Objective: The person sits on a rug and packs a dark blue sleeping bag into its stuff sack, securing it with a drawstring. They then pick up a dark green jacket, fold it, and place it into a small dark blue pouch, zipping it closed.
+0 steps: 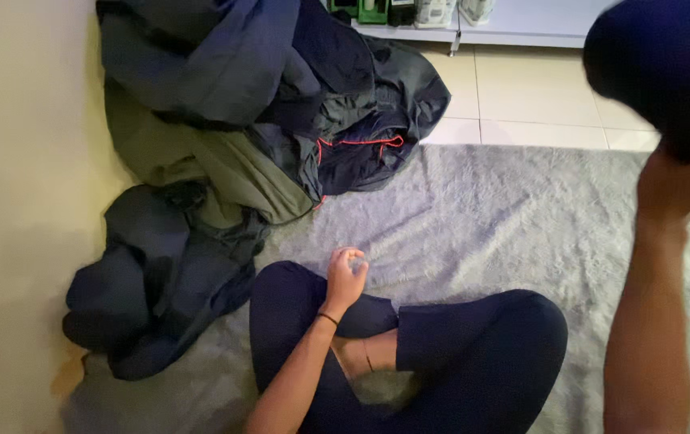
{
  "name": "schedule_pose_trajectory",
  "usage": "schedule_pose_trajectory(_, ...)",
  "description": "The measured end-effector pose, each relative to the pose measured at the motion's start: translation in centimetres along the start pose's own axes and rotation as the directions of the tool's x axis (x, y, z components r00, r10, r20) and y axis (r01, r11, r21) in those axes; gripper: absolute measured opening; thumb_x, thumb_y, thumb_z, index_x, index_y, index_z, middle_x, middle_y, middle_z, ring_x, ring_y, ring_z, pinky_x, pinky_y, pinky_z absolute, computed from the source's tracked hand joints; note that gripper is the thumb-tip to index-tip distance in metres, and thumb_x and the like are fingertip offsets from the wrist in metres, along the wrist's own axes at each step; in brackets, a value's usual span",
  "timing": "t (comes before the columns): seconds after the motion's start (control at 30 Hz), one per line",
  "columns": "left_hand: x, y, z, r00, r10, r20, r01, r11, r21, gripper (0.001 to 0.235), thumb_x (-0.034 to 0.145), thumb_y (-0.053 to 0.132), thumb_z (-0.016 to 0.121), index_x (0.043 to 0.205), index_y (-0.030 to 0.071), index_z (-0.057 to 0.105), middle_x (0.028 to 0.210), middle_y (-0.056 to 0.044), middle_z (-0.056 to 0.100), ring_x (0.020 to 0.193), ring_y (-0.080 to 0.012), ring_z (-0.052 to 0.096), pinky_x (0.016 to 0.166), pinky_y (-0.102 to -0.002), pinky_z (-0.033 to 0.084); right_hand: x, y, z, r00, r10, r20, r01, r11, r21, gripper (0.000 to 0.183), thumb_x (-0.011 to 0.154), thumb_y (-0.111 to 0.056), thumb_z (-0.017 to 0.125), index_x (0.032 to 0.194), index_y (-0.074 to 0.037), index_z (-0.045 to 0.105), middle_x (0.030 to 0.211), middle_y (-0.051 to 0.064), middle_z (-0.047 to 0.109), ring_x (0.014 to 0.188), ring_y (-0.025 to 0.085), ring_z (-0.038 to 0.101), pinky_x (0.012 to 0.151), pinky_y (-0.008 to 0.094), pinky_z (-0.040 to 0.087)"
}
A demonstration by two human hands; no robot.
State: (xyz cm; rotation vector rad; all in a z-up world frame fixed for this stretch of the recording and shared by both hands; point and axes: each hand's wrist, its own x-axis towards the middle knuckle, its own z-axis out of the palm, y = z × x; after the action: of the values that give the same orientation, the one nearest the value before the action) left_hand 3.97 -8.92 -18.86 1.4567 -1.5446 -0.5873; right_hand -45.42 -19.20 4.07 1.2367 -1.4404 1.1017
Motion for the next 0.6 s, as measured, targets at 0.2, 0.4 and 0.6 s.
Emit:
schedule_pose_trajectory(0.2, -0.1, 1.7, -1.8, 0.976, -0.176, 0.129, 0.169, 0.984, 0.062, 0.018, 0.092, 0.02, 0.075, 0.107, 0.012, 0.075, 0.109, -0.009, 0.068, 0.099, -0.0233, 0.072, 0.081, -0.039, 0.067, -21.6, 1.5, -2.8, -0.046, 0.52, 0.853, -0.193, 0.833, -0.519, 0.05, 0.112, -0.032, 0.042, 0.12, 0.003, 0.078, 0.114, 0.035, 0.082, 0.108, 0.056, 0.077, 0.09, 0.06, 0.059)
schedule_pose_trajectory(0.4, 1.4, 1.0, -0.9, 0.984, -0.16, 0.075, 0.162, 0.987, -0.02, 0.025, 0.085, 0.028, 0.08, 0.108, 0.018, 0.075, 0.109, -0.001, 0.08, 0.095, -0.0202, 0.075, 0.086, -0.038, 0.055, -19.3, 4.8, 0.0, -0.193, 0.659, 0.727, -0.731, 0.397, -0.555, 0.089, 0.133, -0.062, 0.045, 0.1, 0.017, 0.071, 0.086, 0.032, 0.072, 0.068, 0.047, 0.075, 0.048, 0.057, 0.061)
schedule_pose_trajectory(0.6, 14.7, 0.0, -7.8, 0.961, -0.266, -0.075, 0.25, 0.952, -0.174, 0.038, 0.098, 0.034, 0.074, 0.077, 0.021, 0.044, 0.075, 0.005, 0.041, 0.073, -0.0141, 0.038, 0.068, -0.043, 0.034, -15.9, 6.7, 1.3, -0.194, 0.588, 0.785, 0.028, 0.804, -0.595, 0.063, 0.098, -0.024, 0.058, 0.151, 0.005, 0.072, 0.157, 0.029, 0.067, 0.14, 0.046, 0.066, 0.108, 0.057, 0.052)
